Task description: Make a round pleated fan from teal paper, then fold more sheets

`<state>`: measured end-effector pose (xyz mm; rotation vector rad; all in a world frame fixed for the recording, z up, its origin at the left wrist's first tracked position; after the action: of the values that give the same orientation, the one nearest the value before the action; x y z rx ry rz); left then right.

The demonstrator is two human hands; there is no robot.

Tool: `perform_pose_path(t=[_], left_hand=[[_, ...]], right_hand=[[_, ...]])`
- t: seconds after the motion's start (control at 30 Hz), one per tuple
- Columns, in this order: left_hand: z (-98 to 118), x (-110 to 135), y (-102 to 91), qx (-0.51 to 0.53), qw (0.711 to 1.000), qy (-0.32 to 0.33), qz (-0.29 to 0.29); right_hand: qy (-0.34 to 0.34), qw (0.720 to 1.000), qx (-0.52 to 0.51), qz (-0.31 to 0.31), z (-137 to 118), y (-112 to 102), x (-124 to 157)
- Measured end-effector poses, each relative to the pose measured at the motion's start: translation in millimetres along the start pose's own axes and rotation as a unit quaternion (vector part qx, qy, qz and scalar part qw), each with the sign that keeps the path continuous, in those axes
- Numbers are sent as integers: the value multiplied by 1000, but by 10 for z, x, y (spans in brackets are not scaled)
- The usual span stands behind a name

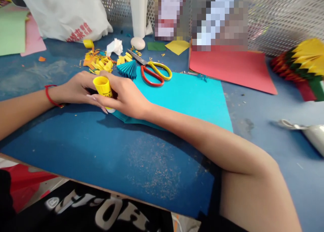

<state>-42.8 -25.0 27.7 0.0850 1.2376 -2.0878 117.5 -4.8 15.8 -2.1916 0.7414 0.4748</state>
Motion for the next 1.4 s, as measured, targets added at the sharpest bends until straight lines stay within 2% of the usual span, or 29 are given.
perform_pose_path(t=[0.1, 0.27, 0.4, 0.53, 1.0, 1.17, 1.4], left_hand=[[5, 19, 4, -23, 1000, 5, 9], [-2, 6, 4, 9, 999, -32, -1], [-8, -10, 0, 18, 999, -36, -15], [-18, -9, -1, 10, 999, -43, -20], [-44, 41, 19, -7, 997, -61, -43], [-31, 35, 9, 4, 997, -60, -48], [-23, 26, -4, 16, 997, -62, -48]], right_hand=[[-1, 1000, 13, -14, -15, 2, -7], [-13, 996, 69, -58, -104, 6, -39], [-41, 995, 64, -57, -160, -3, -34], [-23, 994, 83, -68, -164, -11, -1], [-39, 996, 70, -29, -141, -76, 138], [-32, 996, 75, -43, -158, -102, 152], [-69, 996, 42, -43, -228, -157, 200]])
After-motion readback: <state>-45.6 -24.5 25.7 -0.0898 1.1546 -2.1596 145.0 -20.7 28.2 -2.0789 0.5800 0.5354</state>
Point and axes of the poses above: each hand's wrist, its own x-axis away from the middle knuckle, its own y-axis out of the palm, z = x × y, the point moved 4 cm from there along -x, towards the middle knuckle, and after that the axes turned 3 degrees about -z, right-handed, at the moved point
